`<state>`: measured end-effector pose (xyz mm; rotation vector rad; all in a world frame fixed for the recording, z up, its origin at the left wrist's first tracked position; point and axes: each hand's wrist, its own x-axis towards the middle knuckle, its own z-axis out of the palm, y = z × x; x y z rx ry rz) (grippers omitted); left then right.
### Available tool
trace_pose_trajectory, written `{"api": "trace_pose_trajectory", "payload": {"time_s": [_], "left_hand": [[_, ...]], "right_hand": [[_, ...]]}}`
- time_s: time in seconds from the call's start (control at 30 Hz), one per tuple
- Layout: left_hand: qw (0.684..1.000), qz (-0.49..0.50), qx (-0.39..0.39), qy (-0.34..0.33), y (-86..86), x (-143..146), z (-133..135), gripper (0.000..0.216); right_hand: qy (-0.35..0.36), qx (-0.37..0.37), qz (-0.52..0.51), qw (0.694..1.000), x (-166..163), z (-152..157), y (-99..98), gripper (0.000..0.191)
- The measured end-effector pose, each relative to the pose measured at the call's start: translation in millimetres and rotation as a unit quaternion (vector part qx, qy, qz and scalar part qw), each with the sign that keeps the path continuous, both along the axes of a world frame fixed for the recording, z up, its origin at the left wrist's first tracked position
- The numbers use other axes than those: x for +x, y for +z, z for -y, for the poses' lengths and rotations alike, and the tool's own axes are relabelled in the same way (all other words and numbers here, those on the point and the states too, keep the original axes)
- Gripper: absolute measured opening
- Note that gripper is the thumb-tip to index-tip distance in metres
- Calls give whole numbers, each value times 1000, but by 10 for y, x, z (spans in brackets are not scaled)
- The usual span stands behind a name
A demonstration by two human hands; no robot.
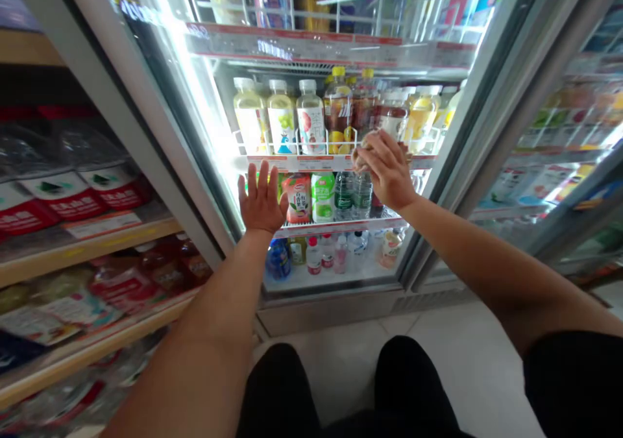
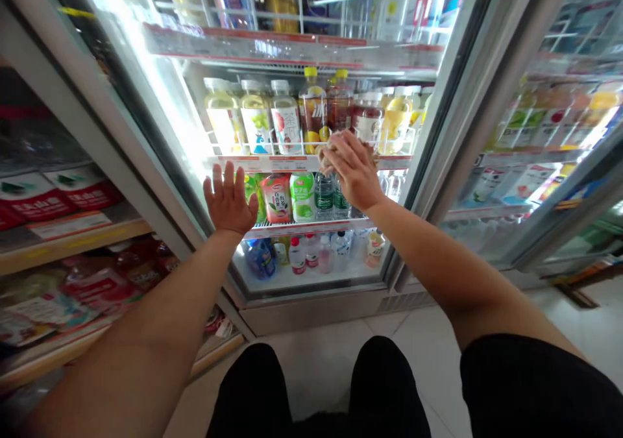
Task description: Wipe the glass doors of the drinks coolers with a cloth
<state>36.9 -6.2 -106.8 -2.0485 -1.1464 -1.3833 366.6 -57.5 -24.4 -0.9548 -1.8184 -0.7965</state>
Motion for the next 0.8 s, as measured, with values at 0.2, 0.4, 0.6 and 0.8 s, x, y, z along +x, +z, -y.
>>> {"api": "trace_pose_trajectory", "payload": {"time_s": [0.2,0.4,0.6,0.8], "left_hand": [[1000,7,-14,5,11,8,7,70],[1000,-8,8,11,-3,3,-3,68],[1000,-5,16,10,-29,-19,-37,69],[1000,-11,15,6,-29,-20,-36,69]], "right_hand": [[-36,33,-52,997,295,41,56,41],[-48,29,-123,991,538,92,-245,45],[-60,86,-128,986,823,29,-103,41],[-52,118,-205,970,835,-82,-71,42]]}}
